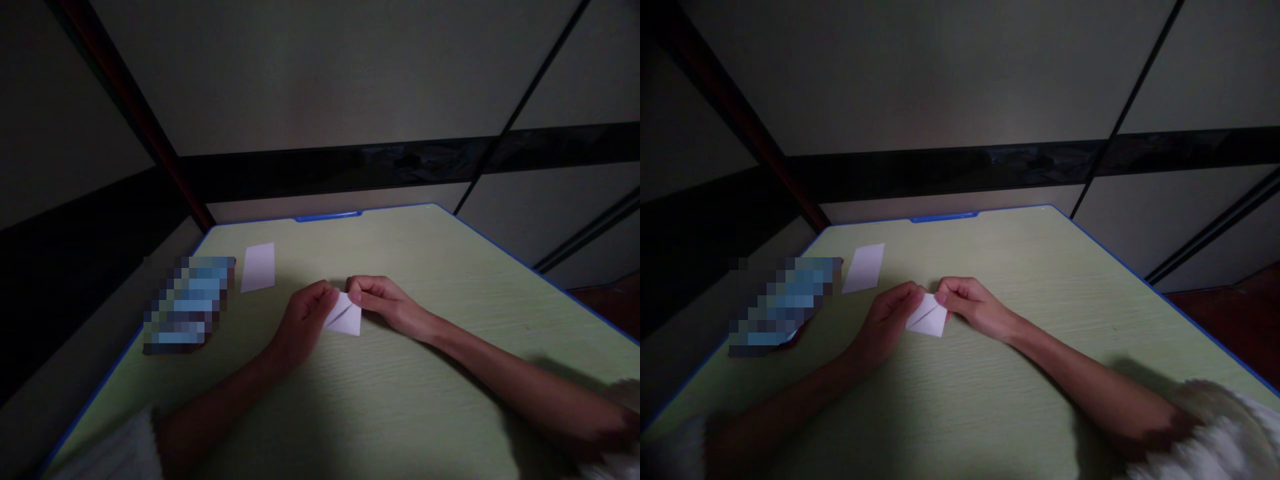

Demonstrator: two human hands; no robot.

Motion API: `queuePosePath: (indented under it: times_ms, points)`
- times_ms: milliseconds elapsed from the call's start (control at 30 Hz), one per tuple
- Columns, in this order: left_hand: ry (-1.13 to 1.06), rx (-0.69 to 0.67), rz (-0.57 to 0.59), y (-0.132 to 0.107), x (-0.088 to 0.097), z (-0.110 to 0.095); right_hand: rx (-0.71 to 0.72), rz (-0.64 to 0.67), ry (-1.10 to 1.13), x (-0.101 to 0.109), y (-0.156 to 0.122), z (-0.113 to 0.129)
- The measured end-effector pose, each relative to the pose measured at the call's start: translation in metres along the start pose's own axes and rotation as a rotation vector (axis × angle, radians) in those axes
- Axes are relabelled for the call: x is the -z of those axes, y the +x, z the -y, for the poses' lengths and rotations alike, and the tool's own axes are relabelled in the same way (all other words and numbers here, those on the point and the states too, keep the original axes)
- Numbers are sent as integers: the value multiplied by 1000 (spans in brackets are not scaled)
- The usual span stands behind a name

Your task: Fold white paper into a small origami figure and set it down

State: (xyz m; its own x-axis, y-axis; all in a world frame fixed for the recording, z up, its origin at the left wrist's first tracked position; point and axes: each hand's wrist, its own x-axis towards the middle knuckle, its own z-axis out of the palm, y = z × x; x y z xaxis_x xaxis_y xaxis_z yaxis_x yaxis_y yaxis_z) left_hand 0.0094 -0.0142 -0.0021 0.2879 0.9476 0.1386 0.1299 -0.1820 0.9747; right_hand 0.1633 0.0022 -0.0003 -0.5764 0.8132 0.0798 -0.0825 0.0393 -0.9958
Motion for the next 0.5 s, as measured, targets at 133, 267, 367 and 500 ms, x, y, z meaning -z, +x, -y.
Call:
queuePosePath:
  times_ms: [133, 267, 367, 500]
  points:
    - [-12, 27, 68, 2, -1, 1, -9, -11, -3, 1, 0, -1]
    - [39, 57, 242, 3, -1, 1, -4, 140, -101, 4, -2, 1]
    - [47, 54, 294, 3, 1, 1, -11, 203, -97, 5, -2, 2]
    - [11, 54, 278, 2, 4, -1, -9, 200, -30, 5, -2, 0]
